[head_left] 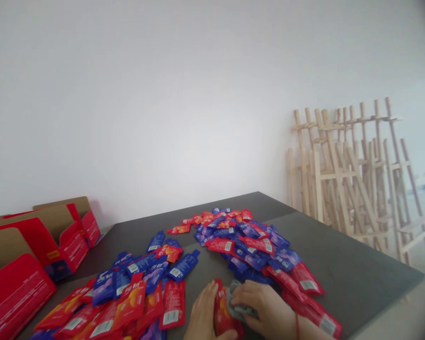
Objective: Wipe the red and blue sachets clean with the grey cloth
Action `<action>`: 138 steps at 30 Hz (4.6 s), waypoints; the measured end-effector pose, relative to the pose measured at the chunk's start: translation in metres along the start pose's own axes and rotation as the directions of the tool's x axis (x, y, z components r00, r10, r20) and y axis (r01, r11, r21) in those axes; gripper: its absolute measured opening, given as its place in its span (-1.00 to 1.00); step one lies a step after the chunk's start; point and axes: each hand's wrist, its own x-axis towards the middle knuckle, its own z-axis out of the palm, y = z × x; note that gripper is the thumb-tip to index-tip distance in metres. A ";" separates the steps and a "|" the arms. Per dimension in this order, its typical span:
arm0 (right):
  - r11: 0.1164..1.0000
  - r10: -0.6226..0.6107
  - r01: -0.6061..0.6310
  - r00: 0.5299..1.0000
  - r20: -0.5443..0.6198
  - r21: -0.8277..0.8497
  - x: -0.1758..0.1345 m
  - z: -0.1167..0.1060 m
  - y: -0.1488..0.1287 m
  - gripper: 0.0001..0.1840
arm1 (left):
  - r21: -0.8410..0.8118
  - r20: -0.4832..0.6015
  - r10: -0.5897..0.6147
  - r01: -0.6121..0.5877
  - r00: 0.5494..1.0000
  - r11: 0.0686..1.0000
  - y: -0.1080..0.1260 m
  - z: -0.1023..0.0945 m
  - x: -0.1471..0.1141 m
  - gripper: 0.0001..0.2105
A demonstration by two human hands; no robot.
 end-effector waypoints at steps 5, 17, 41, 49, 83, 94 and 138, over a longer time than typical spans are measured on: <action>0.973 -0.131 0.168 0.966 0.222 -0.157 0.003 0.016 -0.001 -0.70 | 0.001 -0.016 -0.078 0.078 0.997 0.997 -0.001 -0.002 0.001 0.09; 0.936 0.140 -0.067 0.972 0.189 -0.346 0.056 0.019 0.009 -0.63 | -0.130 -0.028 -0.142 0.138 0.989 0.982 0.017 -0.008 -0.002 0.23; 0.897 -0.125 0.258 0.926 0.355 -0.359 0.055 0.023 -0.006 -0.87 | -0.186 -0.034 -0.086 0.078 0.996 0.980 -0.002 0.007 0.001 0.32; 0.907 -0.285 0.384 0.862 0.420 -0.171 0.028 0.014 -0.010 -0.84 | -0.207 -0.067 0.037 -0.050 0.997 0.977 -0.014 0.016 0.006 0.33; 0.949 0.036 0.062 0.952 0.303 -0.308 0.014 0.005 0.008 -0.62 | -0.175 -0.035 0.031 -0.037 0.999 0.984 -0.014 0.008 0.002 0.37; 0.917 -0.009 0.144 0.940 0.340 -0.373 0.056 0.017 0.006 -0.67 | -0.155 0.019 -0.049 0.051 0.999 0.987 -0.012 0.006 0.003 0.40; 0.979 0.196 -0.188 0.975 -0.101 0.081 -0.011 0.026 0.013 -0.61 | 0.083 -0.187 -0.216 0.234 0.958 0.969 0.058 -0.026 -0.004 -0.10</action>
